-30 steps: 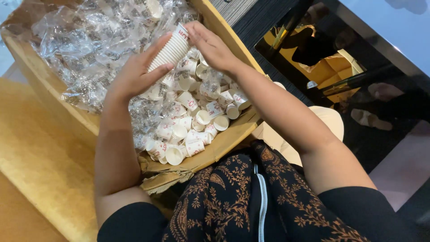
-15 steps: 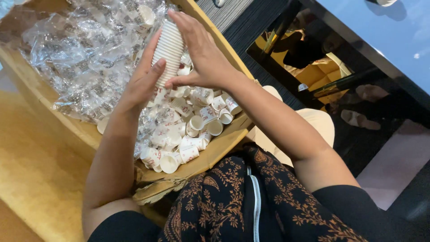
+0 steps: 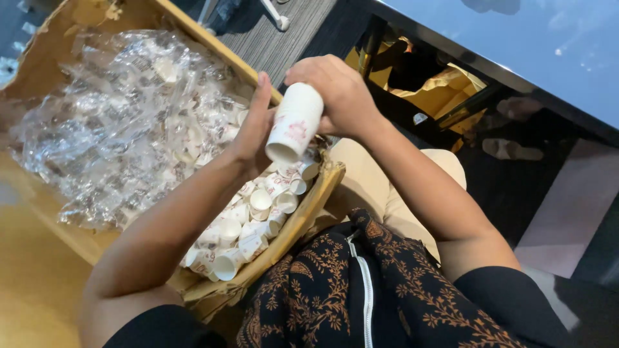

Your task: Packing small paper cups into a large cardboard box.

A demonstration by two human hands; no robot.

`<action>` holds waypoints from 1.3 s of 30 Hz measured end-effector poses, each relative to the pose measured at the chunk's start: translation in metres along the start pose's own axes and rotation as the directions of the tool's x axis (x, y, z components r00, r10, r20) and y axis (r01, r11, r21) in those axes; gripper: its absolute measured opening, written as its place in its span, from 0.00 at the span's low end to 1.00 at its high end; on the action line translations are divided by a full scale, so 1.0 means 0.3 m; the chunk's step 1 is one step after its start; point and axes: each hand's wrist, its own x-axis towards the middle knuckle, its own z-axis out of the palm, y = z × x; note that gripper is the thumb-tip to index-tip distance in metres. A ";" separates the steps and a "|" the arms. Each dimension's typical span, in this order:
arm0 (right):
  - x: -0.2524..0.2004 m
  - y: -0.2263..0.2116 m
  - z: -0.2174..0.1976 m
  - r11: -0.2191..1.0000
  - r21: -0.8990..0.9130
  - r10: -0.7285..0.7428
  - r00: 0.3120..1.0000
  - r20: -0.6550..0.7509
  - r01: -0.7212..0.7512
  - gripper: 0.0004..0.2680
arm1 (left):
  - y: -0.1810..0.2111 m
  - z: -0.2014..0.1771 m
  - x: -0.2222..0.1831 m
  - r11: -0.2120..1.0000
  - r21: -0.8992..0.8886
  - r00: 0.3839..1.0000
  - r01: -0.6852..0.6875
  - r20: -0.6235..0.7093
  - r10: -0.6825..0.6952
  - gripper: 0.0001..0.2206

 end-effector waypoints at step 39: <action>-0.650 1.055 -0.401 0.343 -0.509 0.583 0.604 -0.544 -0.789 0.21 | -0.014 -0.306 -0.501 0.345 0.883 0.762 0.319 -0.455 0.460 0.15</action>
